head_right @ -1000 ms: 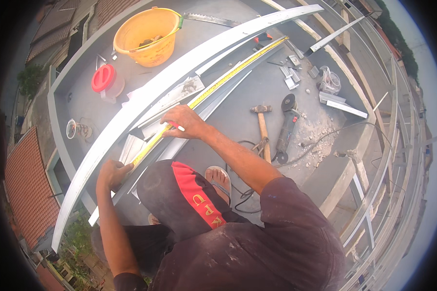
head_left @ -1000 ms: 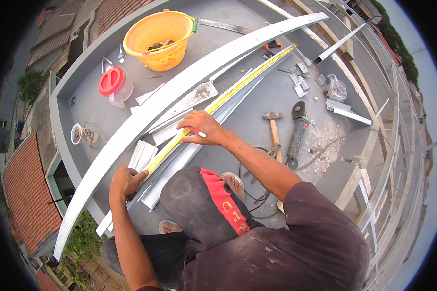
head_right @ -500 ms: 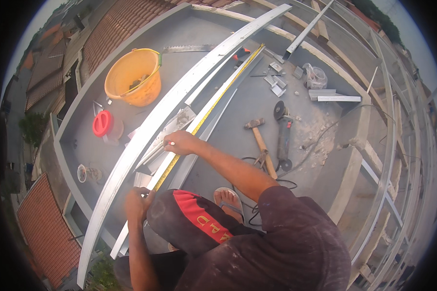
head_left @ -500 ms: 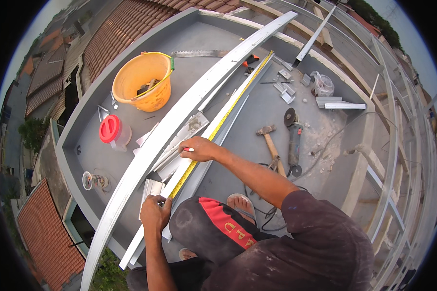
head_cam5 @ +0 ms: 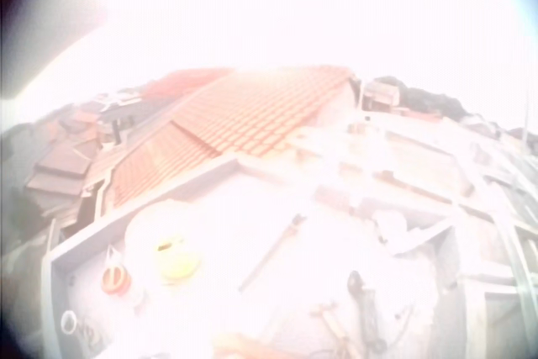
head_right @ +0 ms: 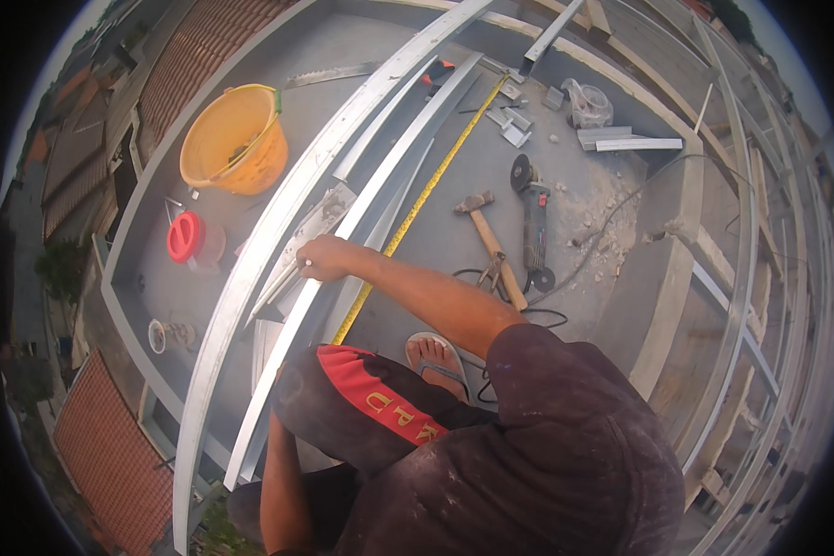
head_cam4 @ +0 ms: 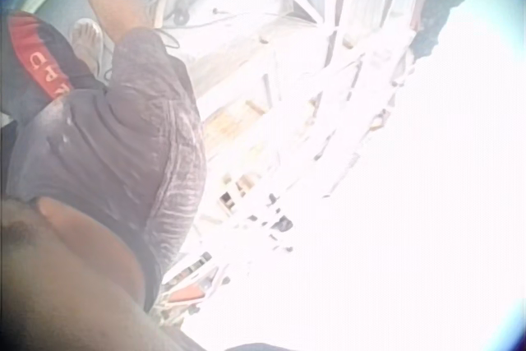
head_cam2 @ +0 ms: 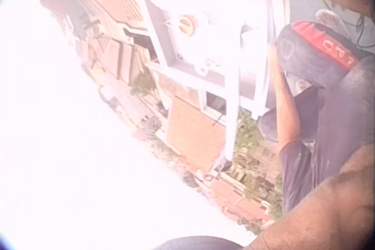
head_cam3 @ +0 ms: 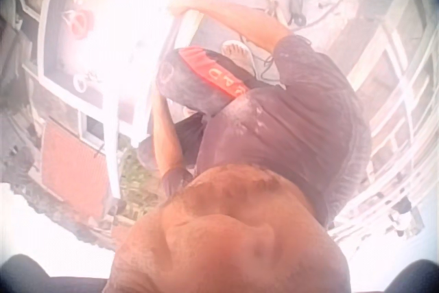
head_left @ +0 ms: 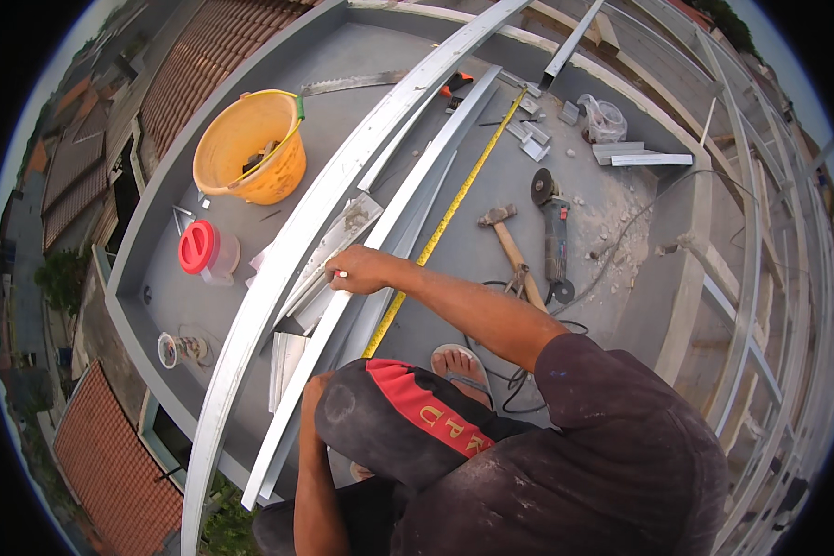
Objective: The person measures and marks white metal profiles with a tape measure and marker, then uses an angle grinder to cut them to size on a rooftop construction site.
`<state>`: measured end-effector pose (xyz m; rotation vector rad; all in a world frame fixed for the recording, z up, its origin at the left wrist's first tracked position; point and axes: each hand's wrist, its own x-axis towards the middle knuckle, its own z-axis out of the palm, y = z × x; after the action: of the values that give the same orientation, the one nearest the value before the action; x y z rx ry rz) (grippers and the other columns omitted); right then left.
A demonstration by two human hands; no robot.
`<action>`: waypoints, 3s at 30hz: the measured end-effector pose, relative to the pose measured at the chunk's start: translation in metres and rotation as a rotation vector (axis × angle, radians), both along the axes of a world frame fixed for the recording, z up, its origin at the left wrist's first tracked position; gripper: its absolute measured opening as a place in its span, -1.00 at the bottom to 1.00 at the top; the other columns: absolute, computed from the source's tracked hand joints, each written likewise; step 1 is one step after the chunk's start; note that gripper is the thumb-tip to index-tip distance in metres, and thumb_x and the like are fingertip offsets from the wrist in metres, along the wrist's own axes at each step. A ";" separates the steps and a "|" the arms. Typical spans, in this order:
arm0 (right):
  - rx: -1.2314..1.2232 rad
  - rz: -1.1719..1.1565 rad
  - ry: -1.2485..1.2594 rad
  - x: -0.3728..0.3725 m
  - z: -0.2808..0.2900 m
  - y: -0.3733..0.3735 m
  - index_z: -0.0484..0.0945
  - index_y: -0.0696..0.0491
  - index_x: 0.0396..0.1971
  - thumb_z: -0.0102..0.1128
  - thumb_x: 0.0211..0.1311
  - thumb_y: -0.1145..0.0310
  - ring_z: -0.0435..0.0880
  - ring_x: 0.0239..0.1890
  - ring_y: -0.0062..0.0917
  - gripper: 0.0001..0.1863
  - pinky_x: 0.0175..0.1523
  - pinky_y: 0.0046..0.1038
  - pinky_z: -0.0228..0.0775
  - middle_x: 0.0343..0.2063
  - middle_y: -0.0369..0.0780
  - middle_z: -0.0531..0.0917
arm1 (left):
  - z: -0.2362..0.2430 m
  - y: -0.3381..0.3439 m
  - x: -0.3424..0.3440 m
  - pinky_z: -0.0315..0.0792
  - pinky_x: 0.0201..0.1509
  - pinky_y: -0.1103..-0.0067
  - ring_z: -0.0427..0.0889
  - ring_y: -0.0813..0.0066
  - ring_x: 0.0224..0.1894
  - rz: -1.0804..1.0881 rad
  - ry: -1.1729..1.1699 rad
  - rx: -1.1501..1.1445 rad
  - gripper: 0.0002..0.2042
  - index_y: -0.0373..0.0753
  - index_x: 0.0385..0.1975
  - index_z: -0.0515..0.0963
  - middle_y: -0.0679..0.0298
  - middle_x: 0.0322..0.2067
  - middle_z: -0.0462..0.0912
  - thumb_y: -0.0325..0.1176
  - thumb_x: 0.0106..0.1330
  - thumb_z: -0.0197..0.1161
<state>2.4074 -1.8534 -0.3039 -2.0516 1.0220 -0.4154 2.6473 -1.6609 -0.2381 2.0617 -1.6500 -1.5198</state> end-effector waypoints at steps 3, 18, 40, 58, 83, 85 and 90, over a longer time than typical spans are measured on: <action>0.000 -0.014 -0.026 0.000 -0.001 0.003 0.75 0.03 -0.16 0.28 0.29 0.14 0.74 0.01 -0.10 -0.70 0.18 -0.13 0.52 -0.14 -0.04 0.79 | 0.001 0.005 -0.001 0.59 -0.14 0.38 0.77 0.10 -0.26 0.014 0.014 -0.010 -0.64 -0.35 -0.17 0.74 -0.01 -0.32 0.78 -0.14 0.29 0.34; -0.023 -0.032 -0.059 0.008 -0.002 0.004 0.72 0.07 -0.18 0.28 0.31 0.21 0.75 -0.05 -0.10 -0.74 0.09 -0.16 0.55 -0.22 -0.04 0.78 | 0.000 0.016 0.000 0.60 -0.13 0.37 0.75 0.13 -0.22 0.008 0.006 -0.044 -0.66 -0.31 -0.17 0.74 0.04 -0.30 0.75 -0.12 0.30 0.36; -0.221 -0.006 -0.203 0.004 0.014 0.019 0.70 0.07 -0.20 0.21 0.37 0.17 0.70 -0.12 -0.04 -0.73 0.06 -0.12 0.49 -0.29 -0.05 0.75 | -0.064 0.055 -0.056 0.61 -0.11 0.34 0.72 0.18 -0.17 -0.025 -0.301 -0.579 -0.67 -0.24 -0.15 0.73 0.13 -0.28 0.71 -0.10 0.31 0.38; -0.628 -0.355 -0.313 -0.008 0.012 0.030 0.69 0.09 -0.01 0.30 0.40 0.30 0.71 -0.05 -0.16 -0.74 0.09 -0.25 0.56 -0.14 -0.09 0.75 | -0.021 -0.015 0.045 0.51 0.10 0.23 0.69 0.01 -0.02 0.064 -0.683 -0.488 -0.37 -0.25 0.05 0.66 0.05 -0.11 0.74 0.17 0.20 0.49; -0.049 -0.445 -0.277 -0.053 -0.018 0.164 0.70 0.12 0.02 0.21 0.50 0.40 0.76 -0.28 -0.55 -0.78 -0.15 -0.44 0.58 -0.25 -0.19 0.75 | -0.031 0.098 0.074 0.65 -0.11 0.31 0.82 0.12 -0.23 0.260 -0.375 0.440 -0.73 -0.35 -0.28 0.78 0.00 -0.39 0.81 -0.24 0.28 0.35; 0.027 -0.448 -0.261 -0.038 -0.007 0.159 0.71 0.12 0.01 0.22 0.49 0.40 0.76 -0.29 -0.54 -0.78 -0.14 -0.43 0.58 -0.26 -0.19 0.75 | -0.060 0.108 0.061 0.65 -0.09 0.30 0.83 0.15 -0.20 0.168 -0.310 0.599 -0.81 -0.36 -0.32 0.76 0.00 -0.38 0.81 -0.36 0.23 0.33; 0.319 -0.491 -0.177 -0.112 -0.068 0.114 0.57 0.05 0.24 0.22 0.56 0.22 0.76 -0.09 -0.49 -0.62 0.00 -0.42 0.63 -0.05 -0.15 0.72 | -0.054 0.047 0.021 0.66 -0.23 0.34 0.79 0.24 -0.36 -0.044 -0.294 0.356 -0.84 -0.28 -0.25 0.74 0.10 -0.35 0.80 -0.44 0.27 0.25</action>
<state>2.2956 -1.7391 -0.3719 -1.4468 1.3817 -0.6258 2.6683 -1.6141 -0.2919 2.5554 -1.6178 -1.6977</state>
